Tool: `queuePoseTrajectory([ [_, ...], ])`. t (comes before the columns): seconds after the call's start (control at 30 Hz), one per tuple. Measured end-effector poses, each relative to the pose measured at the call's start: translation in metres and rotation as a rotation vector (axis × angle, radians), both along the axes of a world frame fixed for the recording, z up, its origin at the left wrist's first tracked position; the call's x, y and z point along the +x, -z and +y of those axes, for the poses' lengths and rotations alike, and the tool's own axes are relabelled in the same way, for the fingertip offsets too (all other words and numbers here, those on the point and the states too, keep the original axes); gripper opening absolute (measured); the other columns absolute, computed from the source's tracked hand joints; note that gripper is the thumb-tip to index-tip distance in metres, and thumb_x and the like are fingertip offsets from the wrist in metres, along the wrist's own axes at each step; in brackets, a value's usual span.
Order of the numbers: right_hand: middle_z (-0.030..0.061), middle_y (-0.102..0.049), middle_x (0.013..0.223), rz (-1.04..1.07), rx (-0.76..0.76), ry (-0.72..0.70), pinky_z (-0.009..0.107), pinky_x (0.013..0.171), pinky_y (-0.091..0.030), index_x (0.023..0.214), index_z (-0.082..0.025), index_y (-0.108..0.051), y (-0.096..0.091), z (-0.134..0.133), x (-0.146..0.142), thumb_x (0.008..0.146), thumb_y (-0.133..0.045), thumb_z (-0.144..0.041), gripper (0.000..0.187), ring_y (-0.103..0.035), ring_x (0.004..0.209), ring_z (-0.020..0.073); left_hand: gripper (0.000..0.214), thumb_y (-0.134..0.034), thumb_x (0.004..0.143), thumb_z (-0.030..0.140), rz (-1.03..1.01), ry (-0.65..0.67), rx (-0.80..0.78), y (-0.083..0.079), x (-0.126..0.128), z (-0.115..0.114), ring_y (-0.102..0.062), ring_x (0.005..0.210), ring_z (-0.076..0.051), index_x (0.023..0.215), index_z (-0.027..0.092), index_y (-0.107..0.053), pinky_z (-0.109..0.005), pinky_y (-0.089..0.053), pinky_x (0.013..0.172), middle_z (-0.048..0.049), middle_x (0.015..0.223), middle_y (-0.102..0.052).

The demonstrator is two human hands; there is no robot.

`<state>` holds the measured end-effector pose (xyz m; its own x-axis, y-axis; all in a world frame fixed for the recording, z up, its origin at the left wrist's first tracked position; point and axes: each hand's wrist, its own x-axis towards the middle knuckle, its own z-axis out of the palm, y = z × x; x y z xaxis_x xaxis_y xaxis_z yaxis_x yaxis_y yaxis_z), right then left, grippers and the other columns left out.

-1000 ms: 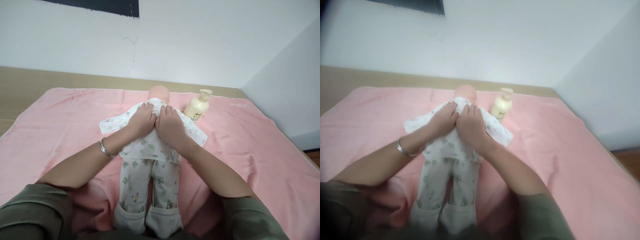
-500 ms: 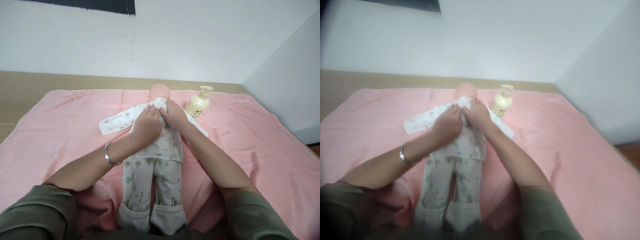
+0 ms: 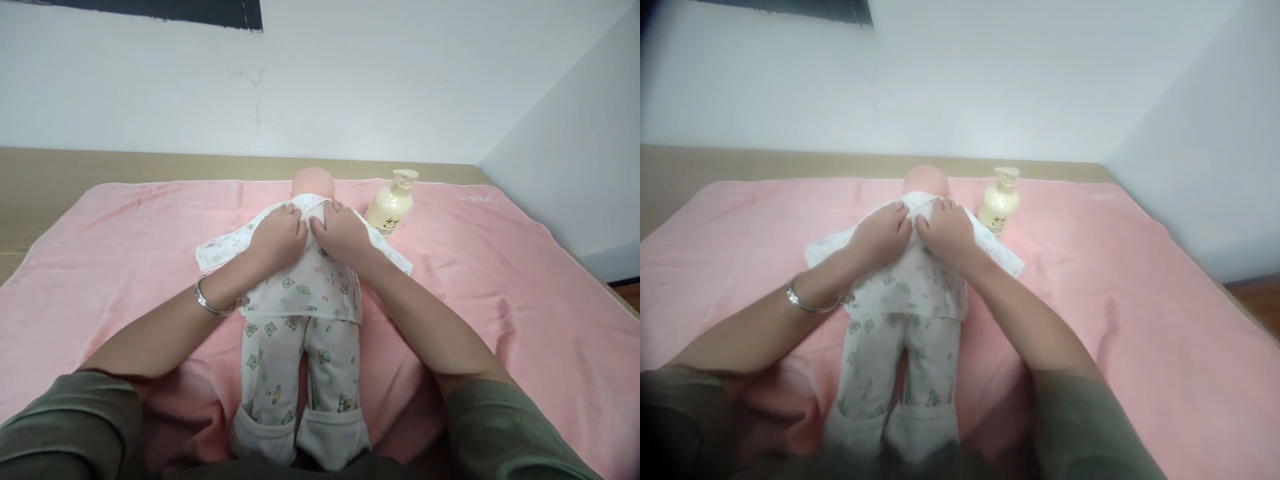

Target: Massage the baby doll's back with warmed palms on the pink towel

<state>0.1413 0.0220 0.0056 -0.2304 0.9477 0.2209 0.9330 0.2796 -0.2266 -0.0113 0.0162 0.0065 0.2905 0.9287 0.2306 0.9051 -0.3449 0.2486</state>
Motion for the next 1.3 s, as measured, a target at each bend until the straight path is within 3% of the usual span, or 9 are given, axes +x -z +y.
queuePoseTrajectory([
  [0.17, 0.0206, -0.069, 0.122, 0.000, -0.048, -0.006, 0.045, 0.103, -0.046, 0.120, -0.005, -0.061, -0.006, 0.008, 0.004, 0.104, -0.036, -0.039, 0.045, -0.062, 0.114, 0.0346, 0.033, -0.034, 0.093, 0.019, 0.022, 0.109, 0.050, -0.005, 0.004, -0.012, -0.064, 0.105, -0.031, 0.086, 0.014, -0.066, -0.050, -0.052, 0.105, -0.0174, 0.096, -0.067],
  [0.37, 0.0266, -0.069, 0.120, -0.191, 0.153, -0.096, 0.048, 0.100, -0.047, 0.121, 0.001, -0.063, 0.002, -0.022, -0.008, 0.104, -0.030, -0.027, 0.046, -0.062, 0.114, 0.0369, 0.034, -0.031, 0.096, 0.026, -0.140, 0.059, -0.061, -0.001, -0.006, 0.015, -0.064, 0.105, -0.030, 0.088, 0.018, -0.063, -0.049, -0.052, 0.102, -0.0144, 0.104, -0.070],
  [0.53, 0.0309, -0.064, 0.133, -0.266, 0.285, -0.108, 0.049, 0.111, -0.044, 0.134, 0.009, -0.056, 0.010, -0.044, -0.018, 0.102, -0.034, -0.020, 0.048, -0.060, 0.126, 0.0376, 0.035, -0.026, 0.098, 0.029, -0.195, -0.015, -0.101, 0.003, -0.007, 0.020, -0.064, 0.102, -0.027, 0.091, 0.018, -0.059, -0.044, -0.051, 0.099, -0.0140, 0.106, -0.069],
  [0.67, 0.0273, -0.060, 0.142, -0.108, 0.177, -0.127, 0.049, 0.118, -0.040, 0.136, 0.005, -0.056, 0.009, -0.025, -0.015, 0.102, -0.035, -0.024, 0.050, -0.055, 0.136, 0.0356, 0.039, -0.025, 0.099, 0.027, -0.155, -0.007, -0.015, 0.011, -0.005, 0.019, -0.064, 0.104, -0.028, 0.094, 0.016, -0.061, -0.045, -0.050, 0.101, -0.0160, 0.106, -0.069],
  [0.77, 0.0256, -0.054, 0.150, 0.061, 0.071, -0.065, 0.050, 0.123, -0.034, 0.141, 0.004, -0.052, 0.008, -0.005, -0.011, 0.102, -0.037, -0.032, 0.055, -0.046, 0.145, 0.0358, 0.042, -0.026, 0.099, 0.028, -0.169, -0.008, 0.026, 0.017, -0.005, 0.021, -0.063, 0.113, -0.028, 0.103, 0.014, -0.065, -0.046, -0.047, 0.109, -0.0165, 0.114, -0.070],
  [0.87, 0.0254, -0.051, 0.153, 0.116, 0.059, -0.027, 0.051, 0.126, -0.028, 0.143, 0.004, -0.049, 0.010, 0.001, -0.011, 0.101, -0.039, -0.033, 0.058, -0.043, 0.147, 0.0365, 0.045, -0.025, 0.099, 0.028, -0.169, -0.009, 0.024, 0.020, -0.005, 0.024, -0.062, 0.117, -0.029, 0.110, 0.012, -0.066, -0.046, -0.046, 0.111, -0.0178, 0.120, -0.069],
  [1.0, 0.0258, -0.052, 0.152, 0.080, 0.070, -0.035, 0.050, 0.125, -0.029, 0.143, 0.004, -0.049, 0.010, -0.001, -0.010, 0.101, -0.038, -0.031, 0.056, -0.044, 0.145, 0.0363, 0.042, -0.025, 0.100, 0.026, -0.122, -0.015, 0.023, 0.012, -0.003, 0.018, -0.063, 0.113, -0.030, 0.109, 0.012, -0.064, -0.047, -0.048, 0.107, -0.0173, 0.118, -0.069],
  [1.17, 0.0276, -0.054, 0.146, -0.088, 0.042, -0.210, 0.048, 0.116, -0.039, 0.142, 0.004, -0.048, 0.001, 0.007, 0.005, 0.104, -0.036, -0.039, 0.059, -0.049, 0.139, 0.0385, 0.029, -0.033, 0.095, 0.017, -0.025, -0.048, -0.073, -0.008, 0.004, -0.008, -0.066, 0.105, -0.029, 0.100, 0.015, -0.061, -0.042, -0.052, 0.095, -0.0166, 0.110, -0.069],
  [1.3, 0.0249, -0.065, 0.127, -0.180, 0.105, -0.220, 0.047, 0.102, -0.047, 0.129, 0.001, -0.056, -0.002, 0.000, 0.005, 0.105, -0.032, -0.036, 0.050, -0.059, 0.119, 0.0367, 0.028, -0.033, 0.095, 0.017, -0.021, -0.032, -0.119, -0.012, 0.002, -0.008, -0.067, 0.098, -0.027, 0.098, 0.017, -0.061, -0.039, -0.051, 0.088, -0.0138, 0.107, -0.070],
])
